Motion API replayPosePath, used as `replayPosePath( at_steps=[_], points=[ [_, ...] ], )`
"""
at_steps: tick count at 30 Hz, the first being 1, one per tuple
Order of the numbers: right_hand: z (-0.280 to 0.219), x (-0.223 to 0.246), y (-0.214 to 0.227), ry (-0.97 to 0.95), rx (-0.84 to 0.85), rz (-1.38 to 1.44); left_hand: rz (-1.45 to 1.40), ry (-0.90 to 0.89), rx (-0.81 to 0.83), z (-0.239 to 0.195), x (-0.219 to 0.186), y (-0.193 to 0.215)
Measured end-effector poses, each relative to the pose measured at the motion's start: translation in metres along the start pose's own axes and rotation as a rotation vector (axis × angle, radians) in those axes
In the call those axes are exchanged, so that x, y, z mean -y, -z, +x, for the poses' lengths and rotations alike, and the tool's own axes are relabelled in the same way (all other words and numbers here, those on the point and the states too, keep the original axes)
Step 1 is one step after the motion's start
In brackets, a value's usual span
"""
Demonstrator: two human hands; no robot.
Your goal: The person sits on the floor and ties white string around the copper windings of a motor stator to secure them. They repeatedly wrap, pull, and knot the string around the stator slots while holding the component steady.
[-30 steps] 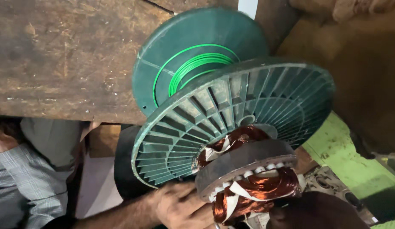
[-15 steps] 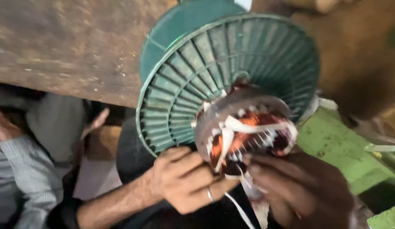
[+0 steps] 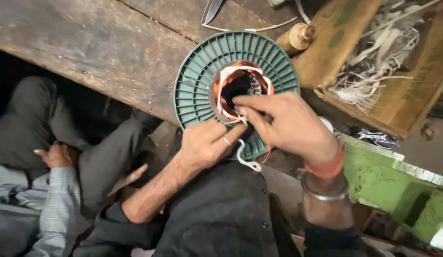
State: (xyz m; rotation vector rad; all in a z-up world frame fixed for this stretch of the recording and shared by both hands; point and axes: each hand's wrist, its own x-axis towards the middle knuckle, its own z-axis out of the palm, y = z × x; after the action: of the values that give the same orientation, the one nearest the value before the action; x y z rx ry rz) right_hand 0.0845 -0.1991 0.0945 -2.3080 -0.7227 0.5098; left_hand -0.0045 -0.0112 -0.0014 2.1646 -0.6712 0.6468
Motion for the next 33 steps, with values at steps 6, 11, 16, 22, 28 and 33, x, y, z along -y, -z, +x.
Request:
replayPosePath(
  at_steps=[6,11,16,22,28,33],
  points=[
    [-0.016,0.006,-0.021,0.139,-0.421,-0.007,-0.242,0.181,-0.051,0.005,-0.029,0.007],
    [-0.060,-0.005,-0.058,0.554,-0.572,-0.039,-1.127,0.691,-0.030,0.004,-0.063,0.019],
    [-0.108,-0.051,-0.135,0.209,-0.864,0.389,-1.189,0.787,0.037,0.023,-0.042,0.015],
    [-0.193,-0.129,-0.184,-0.692,-1.121,0.655,-0.860,0.853,0.134,0.058,-0.032,0.038],
    [-0.230,-0.104,-0.164,-1.052,-1.048,0.322,-0.508,0.309,0.222,0.052,-0.049,0.045],
    [-0.212,-0.008,-0.127,-0.560,-1.023,0.068,-0.248,-0.015,0.649,0.024,-0.068,0.027]
  ],
)
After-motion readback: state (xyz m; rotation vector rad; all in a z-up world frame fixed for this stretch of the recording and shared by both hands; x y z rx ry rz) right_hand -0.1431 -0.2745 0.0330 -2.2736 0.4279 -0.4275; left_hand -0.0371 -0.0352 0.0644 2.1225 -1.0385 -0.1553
